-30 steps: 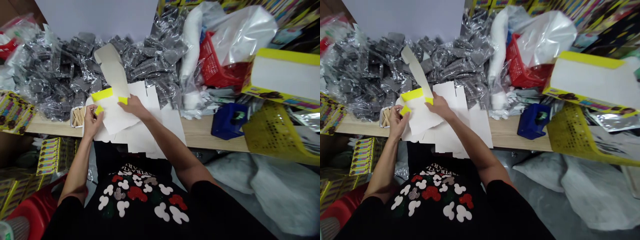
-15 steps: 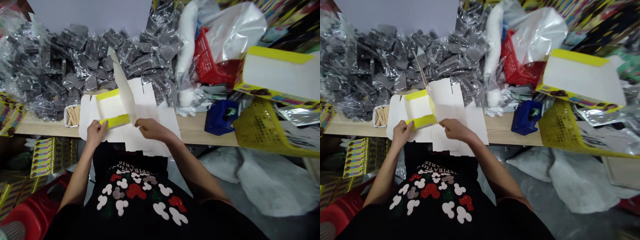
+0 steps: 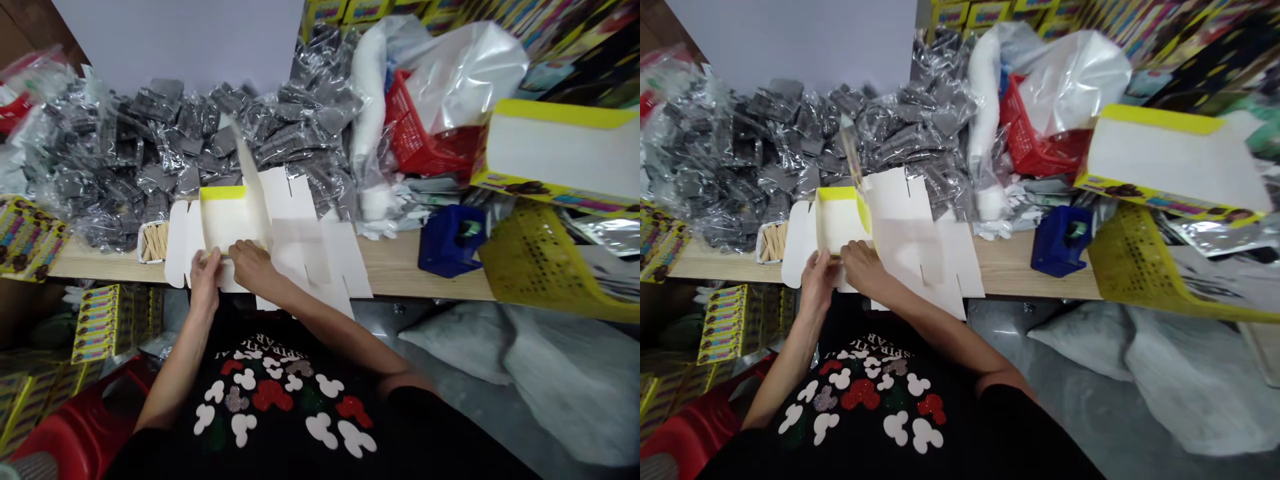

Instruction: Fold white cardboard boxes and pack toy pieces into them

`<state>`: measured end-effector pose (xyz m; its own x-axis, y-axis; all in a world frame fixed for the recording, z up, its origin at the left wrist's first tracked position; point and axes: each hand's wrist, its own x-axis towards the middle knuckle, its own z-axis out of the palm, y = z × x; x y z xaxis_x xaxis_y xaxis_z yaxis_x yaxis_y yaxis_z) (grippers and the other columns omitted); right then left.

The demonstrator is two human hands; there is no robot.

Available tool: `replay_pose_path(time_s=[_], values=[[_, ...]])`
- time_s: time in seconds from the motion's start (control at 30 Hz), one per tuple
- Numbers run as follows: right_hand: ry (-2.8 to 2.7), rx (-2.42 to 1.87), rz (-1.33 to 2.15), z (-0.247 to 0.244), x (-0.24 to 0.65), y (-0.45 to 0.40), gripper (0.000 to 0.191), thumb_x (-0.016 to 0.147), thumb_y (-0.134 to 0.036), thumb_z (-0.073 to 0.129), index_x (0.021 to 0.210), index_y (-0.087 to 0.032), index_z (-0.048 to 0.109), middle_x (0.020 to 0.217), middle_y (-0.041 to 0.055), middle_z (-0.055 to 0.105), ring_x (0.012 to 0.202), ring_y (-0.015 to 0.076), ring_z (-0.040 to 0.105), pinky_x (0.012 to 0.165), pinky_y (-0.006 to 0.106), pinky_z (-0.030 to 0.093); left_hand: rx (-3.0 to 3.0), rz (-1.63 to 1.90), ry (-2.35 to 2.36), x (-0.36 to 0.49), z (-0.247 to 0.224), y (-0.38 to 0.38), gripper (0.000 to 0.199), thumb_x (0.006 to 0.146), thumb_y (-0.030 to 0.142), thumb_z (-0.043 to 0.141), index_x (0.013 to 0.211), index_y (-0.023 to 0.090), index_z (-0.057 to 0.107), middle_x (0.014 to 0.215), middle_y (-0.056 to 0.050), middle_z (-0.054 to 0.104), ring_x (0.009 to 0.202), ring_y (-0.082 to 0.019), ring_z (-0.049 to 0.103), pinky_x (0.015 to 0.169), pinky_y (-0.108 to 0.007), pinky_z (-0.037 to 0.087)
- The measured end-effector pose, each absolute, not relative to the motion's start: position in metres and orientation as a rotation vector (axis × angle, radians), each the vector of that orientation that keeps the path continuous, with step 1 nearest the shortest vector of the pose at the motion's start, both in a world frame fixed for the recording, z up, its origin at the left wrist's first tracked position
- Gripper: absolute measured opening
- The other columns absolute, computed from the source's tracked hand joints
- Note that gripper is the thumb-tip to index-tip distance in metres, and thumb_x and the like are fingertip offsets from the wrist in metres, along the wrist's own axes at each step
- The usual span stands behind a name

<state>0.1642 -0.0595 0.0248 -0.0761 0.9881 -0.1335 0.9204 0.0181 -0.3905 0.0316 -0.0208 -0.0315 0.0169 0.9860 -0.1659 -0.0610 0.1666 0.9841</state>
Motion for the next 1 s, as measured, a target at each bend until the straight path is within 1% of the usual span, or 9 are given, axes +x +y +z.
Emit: replay_pose_path(time_s=[0.07,0.17,0.33,0.47,0.6,0.7,0.8,0.9,1.0], values=[[-2.108,-1.914,0.590,0.033,0.165,-0.066,0.034,0.101,-0.008,0.048,0.128,-0.012,0.068,0.127,0.0177,0.068,0.122,0.0312,0.063,0.098,0.042,0.053,0.920,1.109,1.075,0.036,-0.022,-0.034,0.057,0.072,0.064,0.091,0.100,0.018,0.071,0.096,-0.006,0.074,0.089,-0.019,0.074,0.086,-0.032,0.060],[-2.097,-1.832,0.638,0.043,0.170,-0.071,0.034,0.098,-0.009,0.053,0.128,-0.016,0.069,0.125,0.0134,0.068,0.117,0.0290,0.063,0.094,0.040,0.052,0.903,1.195,1.009,0.047,-0.010,-0.044,0.054,0.061,0.058,0.099,0.086,0.018,0.072,0.089,-0.004,0.077,0.084,-0.019,0.074,0.084,-0.031,0.061],[-2.063,-1.754,0.607,0.053,0.187,-0.068,0.032,0.094,-0.006,0.052,0.117,-0.019,0.071,0.117,0.0106,0.069,0.111,0.0271,0.062,0.094,0.039,0.052,0.984,1.257,0.932,0.059,0.005,-0.040,0.059,0.059,0.057,0.101,0.097,0.019,0.075,0.091,-0.004,0.079,0.092,-0.022,0.077,0.096,-0.036,0.062],[-1.870,-1.875,0.336,0.067,0.191,-0.073,0.036,0.090,-0.003,0.047,0.119,-0.011,0.067,0.128,0.0193,0.067,0.118,0.0318,0.057,0.102,0.043,0.051,1.052,1.353,0.782,0.061,0.025,-0.034,0.071,0.058,0.058,0.103,0.113,0.024,0.075,0.098,-0.005,0.079,0.102,-0.025,0.078,0.101,-0.038,0.062],[-1.995,-1.905,0.241,0.080,0.192,-0.076,0.031,0.084,-0.003,0.050,0.107,-0.010,0.069,0.119,0.0217,0.068,0.113,0.0343,0.057,0.099,0.044,0.051,1.090,1.352,0.758,0.068,0.030,-0.042,0.075,0.059,0.063,0.101,0.117,0.026,0.073,0.102,-0.006,0.078,0.100,-0.026,0.078,0.099,-0.040,0.064],[-2.142,-1.838,0.287,0.072,0.203,-0.077,0.025,0.084,-0.005,0.051,0.101,-0.012,0.068,0.113,0.0205,0.069,0.107,0.0339,0.058,0.092,0.043,0.052,1.111,1.274,0.845,0.069,0.017,-0.052,0.073,0.062,0.069,0.096,0.116,0.026,0.072,0.106,-0.007,0.079,0.102,-0.027,0.077,0.101,-0.043,0.063],[-2.183,-1.873,0.275,0.045,0.228,-0.082,0.028,0.084,-0.003,0.051,0.103,-0.011,0.069,0.112,0.0209,0.069,0.108,0.0346,0.060,0.089,0.044,0.053,1.258,1.010,0.790,0.043,0.000,-0.043,0.075,0.060,0.057,0.100,0.122,0.026,0.071,0.123,-0.010,0.077,0.112,-0.029,0.076,0.102,-0.044,0.063],[-2.196,-1.950,0.218,0.011,0.261,-0.087,0.033,0.084,0.001,0.048,0.106,-0.010,0.071,0.111,0.0220,0.069,0.111,0.0366,0.062,0.089,0.047,0.055,1.490,0.957,0.991,-0.015,-0.007,-0.011,0.061,0.074,0.041,0.088,0.130,0.024,0.068,0.130,-0.013,0.075,0.113,-0.028,0.075,0.099,-0.043,0.061],[-2.272,-1.893,0.232,-0.016,0.287,-0.091,0.043,0.081,0.003,0.048,0.113,-0.009,0.074,0.122,0.0236,0.070,0.127,0.0390,0.061,0.102,0.051,0.056,1.701,1.073,1.734,-0.076,-0.004,0.034,0.031,0.090,0.026,0.063,0.119,0.017,0.069,0.116,-0.016,0.075,0.110,-0.029,0.073,0.105,-0.045,0.056]])
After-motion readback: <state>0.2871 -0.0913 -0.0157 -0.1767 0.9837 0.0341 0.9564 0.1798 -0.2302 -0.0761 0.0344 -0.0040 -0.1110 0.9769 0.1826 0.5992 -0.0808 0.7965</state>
